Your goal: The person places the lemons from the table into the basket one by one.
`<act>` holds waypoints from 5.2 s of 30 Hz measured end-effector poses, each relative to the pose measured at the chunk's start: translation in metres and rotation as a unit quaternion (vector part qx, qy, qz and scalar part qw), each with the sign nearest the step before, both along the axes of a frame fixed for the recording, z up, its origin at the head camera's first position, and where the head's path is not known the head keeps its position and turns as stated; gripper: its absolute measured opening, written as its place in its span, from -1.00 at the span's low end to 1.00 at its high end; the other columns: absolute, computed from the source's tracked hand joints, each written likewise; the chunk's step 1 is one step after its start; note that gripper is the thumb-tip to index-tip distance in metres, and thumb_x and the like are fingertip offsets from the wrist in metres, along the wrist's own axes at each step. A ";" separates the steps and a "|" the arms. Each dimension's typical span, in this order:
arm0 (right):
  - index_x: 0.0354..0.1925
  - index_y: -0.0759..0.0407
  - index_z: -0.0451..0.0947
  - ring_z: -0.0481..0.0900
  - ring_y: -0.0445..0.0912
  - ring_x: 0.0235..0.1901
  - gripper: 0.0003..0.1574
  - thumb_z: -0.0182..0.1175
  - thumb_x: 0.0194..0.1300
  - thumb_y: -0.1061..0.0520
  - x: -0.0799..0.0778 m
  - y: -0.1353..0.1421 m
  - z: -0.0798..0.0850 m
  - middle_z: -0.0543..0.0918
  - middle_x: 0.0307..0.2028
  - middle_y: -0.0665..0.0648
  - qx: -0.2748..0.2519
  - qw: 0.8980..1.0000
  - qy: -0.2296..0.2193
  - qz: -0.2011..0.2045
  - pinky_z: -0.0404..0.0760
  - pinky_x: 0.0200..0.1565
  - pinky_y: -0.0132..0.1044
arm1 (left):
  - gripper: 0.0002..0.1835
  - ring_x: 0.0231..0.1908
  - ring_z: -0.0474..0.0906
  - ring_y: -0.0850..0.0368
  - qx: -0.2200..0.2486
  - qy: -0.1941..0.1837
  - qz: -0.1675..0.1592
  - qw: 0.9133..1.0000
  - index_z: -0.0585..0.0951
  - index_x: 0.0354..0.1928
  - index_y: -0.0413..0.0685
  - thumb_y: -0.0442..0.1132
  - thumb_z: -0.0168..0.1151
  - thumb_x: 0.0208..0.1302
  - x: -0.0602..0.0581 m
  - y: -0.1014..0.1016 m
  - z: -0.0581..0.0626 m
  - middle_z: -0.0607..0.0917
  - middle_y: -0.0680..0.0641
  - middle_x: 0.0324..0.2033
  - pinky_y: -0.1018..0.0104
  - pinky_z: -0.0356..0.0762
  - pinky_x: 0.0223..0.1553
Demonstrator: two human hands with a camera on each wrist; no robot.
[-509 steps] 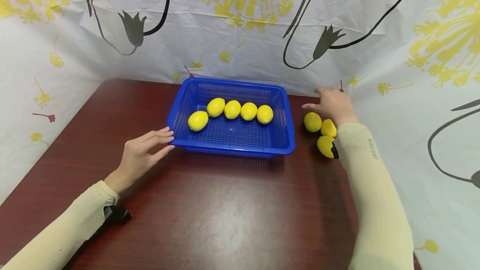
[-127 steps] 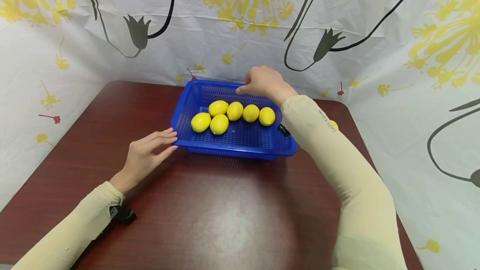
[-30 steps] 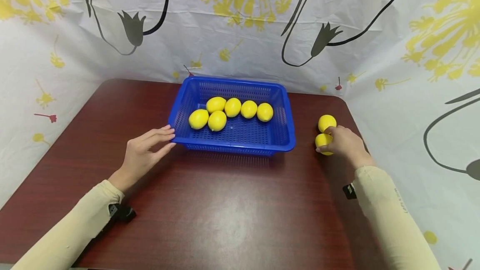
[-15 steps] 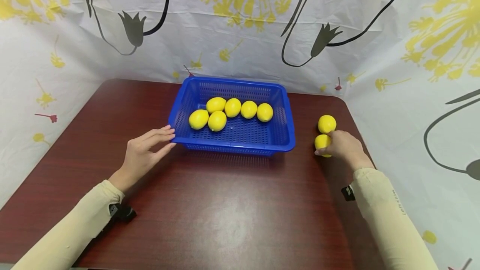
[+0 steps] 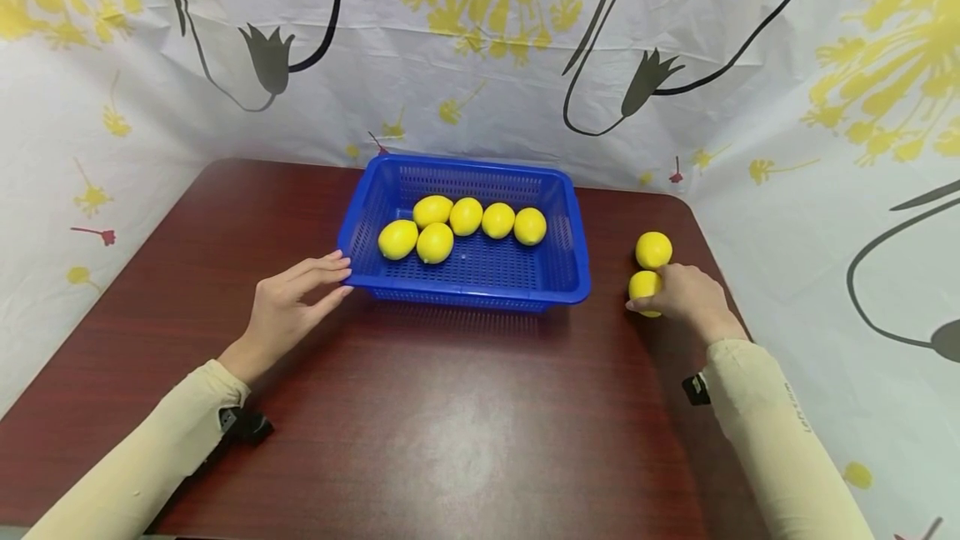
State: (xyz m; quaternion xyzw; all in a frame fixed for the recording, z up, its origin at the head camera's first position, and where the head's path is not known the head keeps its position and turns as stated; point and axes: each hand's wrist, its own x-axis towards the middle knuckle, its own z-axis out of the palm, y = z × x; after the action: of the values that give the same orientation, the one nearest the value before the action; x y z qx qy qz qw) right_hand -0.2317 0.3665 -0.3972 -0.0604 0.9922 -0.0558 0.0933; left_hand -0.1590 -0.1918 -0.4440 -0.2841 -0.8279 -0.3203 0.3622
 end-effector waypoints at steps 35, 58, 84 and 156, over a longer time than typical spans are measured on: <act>-0.40 0.17 0.50 0.42 0.03 -0.51 -0.24 0.38 0.01 -0.48 -0.004 -0.029 0.072 0.52 -0.55 0.13 -0.033 0.989 0.141 0.016 0.27 -0.52 -0.24 | -0.65 0.07 0.71 0.05 -0.003 -0.003 0.003 1.000 0.76 -0.10 -0.09 -0.25 0.56 0.00 -0.001 0.000 -0.001 0.80 -0.05 -0.06 0.52 0.49 0.21; -0.08 0.14 0.56 0.48 0.09 -0.40 -0.15 0.33 0.02 -0.51 -0.005 -0.060 0.115 0.61 -0.40 0.18 -0.012 0.983 0.178 0.047 0.26 -0.49 -0.22 | -0.70 0.06 0.71 0.04 0.003 0.005 0.000 1.000 0.77 -0.09 -0.05 -0.16 0.50 0.12 -0.001 -0.001 -0.003 0.80 -0.05 -0.07 0.52 0.50 0.21; -0.11 0.01 0.55 0.47 0.07 -0.29 -0.23 0.26 0.07 -0.55 -0.011 -0.106 0.145 0.59 -0.36 0.13 -0.003 0.979 0.183 0.092 0.30 -0.39 -0.19 | -0.69 0.07 0.71 0.06 -0.002 0.004 0.001 1.000 0.77 -0.10 -0.09 -0.20 0.52 0.08 -0.001 -0.001 -0.003 0.80 -0.05 -0.07 0.51 0.49 0.22; -0.73 0.01 0.22 0.18 -0.11 -0.67 -0.16 0.25 0.00 -0.61 -0.059 -0.258 0.072 0.15 -0.71 -0.03 0.035 0.990 0.078 0.109 0.16 -0.66 -0.30 | -0.66 0.08 0.71 0.05 0.000 -0.002 0.003 1.000 0.76 -0.08 -0.07 -0.21 0.53 0.06 0.000 0.000 -0.002 0.80 -0.05 -0.06 0.47 0.51 0.22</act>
State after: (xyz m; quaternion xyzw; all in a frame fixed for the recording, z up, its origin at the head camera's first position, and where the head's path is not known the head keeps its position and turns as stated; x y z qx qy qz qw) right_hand -0.2904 0.1081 -0.3256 -0.1689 0.9853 -0.0060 0.0230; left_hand -0.1593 -0.1919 -0.4463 -0.2806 -0.8297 -0.3197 0.3614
